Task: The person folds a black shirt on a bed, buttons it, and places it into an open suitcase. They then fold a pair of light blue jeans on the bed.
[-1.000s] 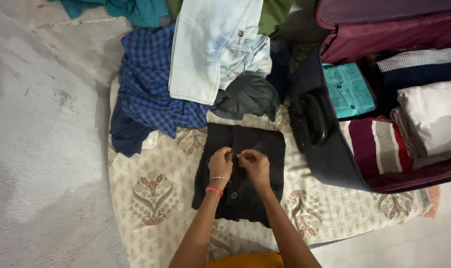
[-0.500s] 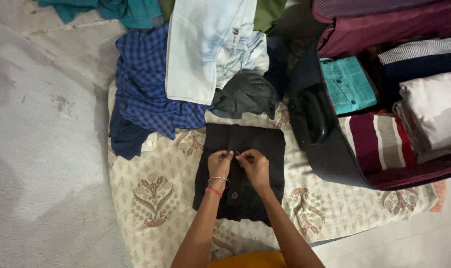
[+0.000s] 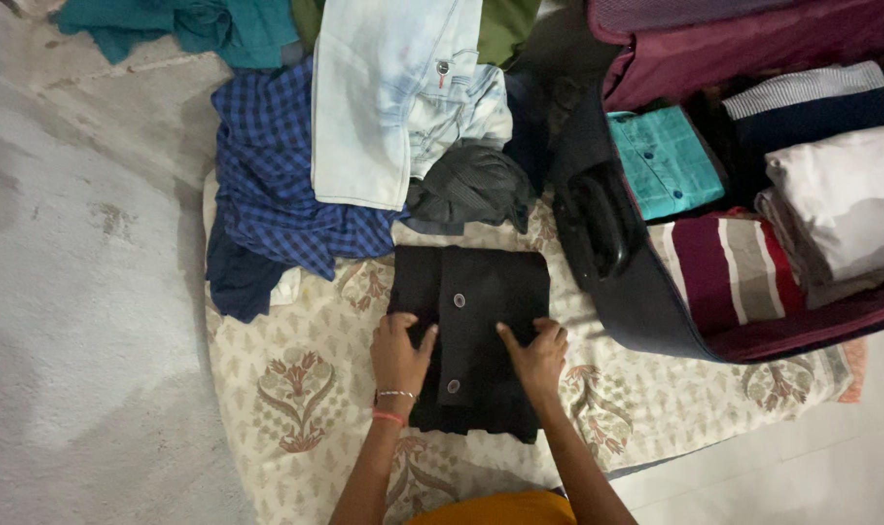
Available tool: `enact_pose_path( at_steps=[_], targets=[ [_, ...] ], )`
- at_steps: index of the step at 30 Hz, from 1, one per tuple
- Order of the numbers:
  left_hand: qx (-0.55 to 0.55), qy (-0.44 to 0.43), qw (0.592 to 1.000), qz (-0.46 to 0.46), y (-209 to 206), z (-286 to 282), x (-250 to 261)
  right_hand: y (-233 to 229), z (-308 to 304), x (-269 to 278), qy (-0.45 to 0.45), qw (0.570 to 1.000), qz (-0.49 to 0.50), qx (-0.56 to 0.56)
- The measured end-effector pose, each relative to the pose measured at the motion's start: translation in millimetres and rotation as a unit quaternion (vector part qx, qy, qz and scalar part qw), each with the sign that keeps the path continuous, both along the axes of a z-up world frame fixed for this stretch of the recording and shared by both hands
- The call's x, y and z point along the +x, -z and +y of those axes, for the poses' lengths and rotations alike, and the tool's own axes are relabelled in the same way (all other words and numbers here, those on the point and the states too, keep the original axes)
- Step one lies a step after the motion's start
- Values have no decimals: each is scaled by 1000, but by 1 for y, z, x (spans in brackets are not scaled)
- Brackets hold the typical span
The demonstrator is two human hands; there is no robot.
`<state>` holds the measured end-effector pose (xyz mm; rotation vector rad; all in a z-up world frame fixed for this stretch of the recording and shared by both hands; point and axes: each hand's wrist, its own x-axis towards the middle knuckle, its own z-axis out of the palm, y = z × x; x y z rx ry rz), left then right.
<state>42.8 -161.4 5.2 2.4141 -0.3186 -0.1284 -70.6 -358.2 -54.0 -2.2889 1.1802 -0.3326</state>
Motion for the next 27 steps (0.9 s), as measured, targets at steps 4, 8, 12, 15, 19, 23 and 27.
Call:
enact_pose_path(
  at_steps=[4, 8, 12, 15, 19, 23, 27],
  targets=[
    [105, 55, 993, 24, -11, 4, -24, 13, 4, -18, 53, 986, 159, -4],
    [98, 103, 990, -2, -7, 19, -38, 15, -9, -40, 41, 977, 94, 189],
    [126, 112, 986, -1, 4, 40, -45, -26, -14, -51, -3, 962, 55, 268],
    [73, 17, 997, 21, 24, 49, -41, -52, -21, -61, -1, 896, 18, 444],
    [18, -43, 999, -23, 36, 53, -40, -54, -22, -70, -42, 878, 111, 463],
    [-72, -105, 992, -1, 26, 63, -49, -43, -27, -81, -53, 864, 67, 497],
    [57, -151, 982, 95, 26, 62, -51, -23, -23, -84, -67, 873, 77, 478]
  ],
)
